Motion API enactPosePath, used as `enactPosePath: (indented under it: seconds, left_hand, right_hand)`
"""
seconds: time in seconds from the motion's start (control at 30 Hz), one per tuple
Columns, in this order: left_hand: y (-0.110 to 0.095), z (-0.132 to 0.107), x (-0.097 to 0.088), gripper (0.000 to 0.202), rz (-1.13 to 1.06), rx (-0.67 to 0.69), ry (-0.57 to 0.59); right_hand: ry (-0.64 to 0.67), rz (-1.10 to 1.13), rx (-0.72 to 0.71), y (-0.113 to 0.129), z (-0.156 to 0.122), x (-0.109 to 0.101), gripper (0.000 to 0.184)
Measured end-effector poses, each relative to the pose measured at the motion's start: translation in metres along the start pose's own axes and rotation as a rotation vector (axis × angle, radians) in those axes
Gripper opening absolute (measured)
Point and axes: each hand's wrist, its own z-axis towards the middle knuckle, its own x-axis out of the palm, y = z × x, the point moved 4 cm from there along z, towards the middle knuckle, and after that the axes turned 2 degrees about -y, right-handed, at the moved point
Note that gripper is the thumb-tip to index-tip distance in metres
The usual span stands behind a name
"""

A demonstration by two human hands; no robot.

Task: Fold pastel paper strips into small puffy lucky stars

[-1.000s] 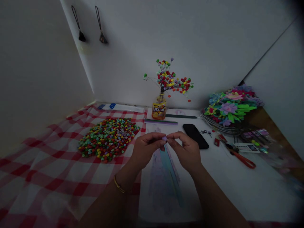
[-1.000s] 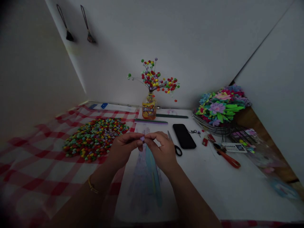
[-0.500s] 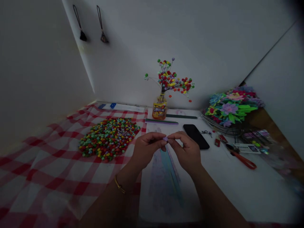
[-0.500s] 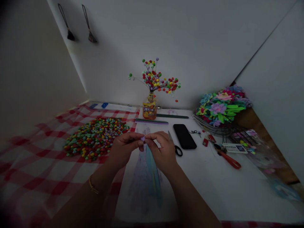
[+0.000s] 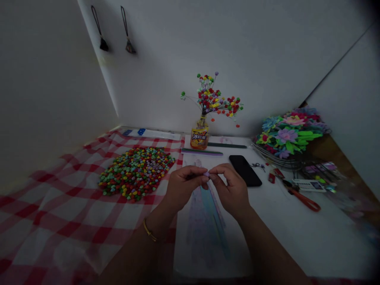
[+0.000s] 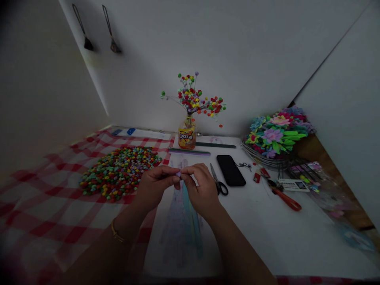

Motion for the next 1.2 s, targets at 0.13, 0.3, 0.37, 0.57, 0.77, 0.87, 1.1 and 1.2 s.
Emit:
enactPosePath:
  seconds: [0.13,0.3,0.37,0.57,0.77,0.87,1.1,1.2]
  left_hand:
    - [0.001,0.0,0.0,0.014,0.006,-0.001,0.008]
    - [0.004,0.001,-0.002,0.015,0.003,-0.007,0.02]
    - [0.004,0.001,-0.002,0.014,-0.001,-0.01,0.019]
    - [0.003,0.002,0.0,0.016,0.012,-0.018,-0.001]
    - [0.003,0.002,0.0,0.015,0.042,-0.013,0.006]
    - [0.004,0.002,0.0,0.018,0.016,-0.016,-0.01]
    - [0.005,0.002,0.0,0.019,-0.061,-0.01,-0.041]
    - [0.003,0.003,-0.001,0.017,-0.08,0.006,-0.041]
  right_hand:
    - [0.02,-0.014,-0.006,-0.002,-0.001,0.001,0.007]
    - [0.049,-0.039,-0.024,-0.002,-0.001,0.004,0.007]
    - [0.058,-0.057,-0.043,-0.001,-0.001,0.005,0.008]
    - [0.09,-0.128,-0.087,0.001,0.0,0.007,0.009]
    - [0.068,-0.186,-0.122,0.003,0.0,0.008,0.009]
    - [-0.004,-0.239,-0.14,0.005,-0.001,0.008,0.008]
    - [-0.078,-0.318,-0.165,0.008,-0.003,0.005,0.007]
    - [-0.066,-0.264,-0.184,0.008,-0.003,0.003,0.005]
